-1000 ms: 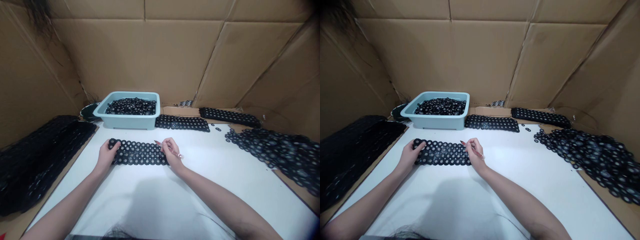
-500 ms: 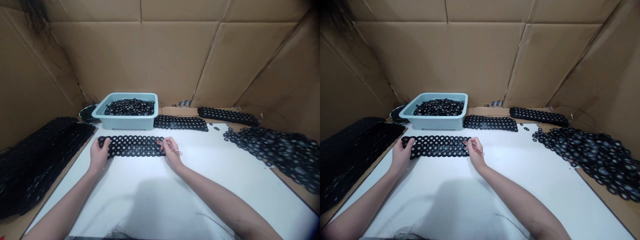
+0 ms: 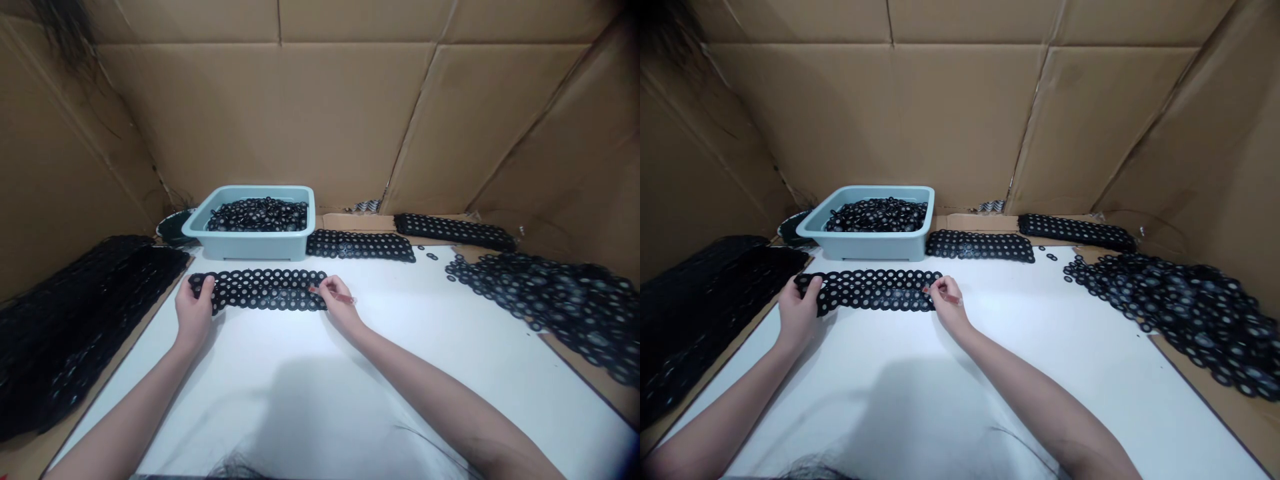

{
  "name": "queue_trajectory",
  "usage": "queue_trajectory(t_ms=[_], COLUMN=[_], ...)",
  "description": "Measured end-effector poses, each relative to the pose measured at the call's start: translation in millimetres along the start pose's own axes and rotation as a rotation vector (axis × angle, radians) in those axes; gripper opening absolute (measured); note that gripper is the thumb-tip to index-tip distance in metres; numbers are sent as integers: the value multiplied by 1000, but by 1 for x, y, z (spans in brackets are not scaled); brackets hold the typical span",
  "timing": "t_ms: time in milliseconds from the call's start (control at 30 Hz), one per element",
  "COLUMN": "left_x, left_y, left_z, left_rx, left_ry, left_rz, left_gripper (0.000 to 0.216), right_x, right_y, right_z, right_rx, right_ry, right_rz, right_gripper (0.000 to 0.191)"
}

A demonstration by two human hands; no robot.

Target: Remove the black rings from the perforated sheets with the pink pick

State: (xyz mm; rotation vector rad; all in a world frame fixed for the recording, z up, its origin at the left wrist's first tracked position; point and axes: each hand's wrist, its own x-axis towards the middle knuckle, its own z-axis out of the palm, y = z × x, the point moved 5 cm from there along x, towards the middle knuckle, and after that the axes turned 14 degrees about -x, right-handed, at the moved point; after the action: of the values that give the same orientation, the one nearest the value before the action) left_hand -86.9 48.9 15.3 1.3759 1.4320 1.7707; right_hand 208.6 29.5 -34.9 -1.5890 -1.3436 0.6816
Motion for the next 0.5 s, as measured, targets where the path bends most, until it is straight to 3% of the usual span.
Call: queue_trajectory(t_ms=[133, 500], left_x=[-1, 4], left_y=[2, 0], left_z=[0, -4], left_rx=[10, 10], left_ry=[-10, 37], left_rz=[10, 18], left_gripper=[20, 22], right_x=[7, 28], right_y=[3, 13], right_z=[-5, -9], right_rx=[-109, 109], right_ry=[38, -198], right_rz=[-29, 37], right_gripper=[13, 16])
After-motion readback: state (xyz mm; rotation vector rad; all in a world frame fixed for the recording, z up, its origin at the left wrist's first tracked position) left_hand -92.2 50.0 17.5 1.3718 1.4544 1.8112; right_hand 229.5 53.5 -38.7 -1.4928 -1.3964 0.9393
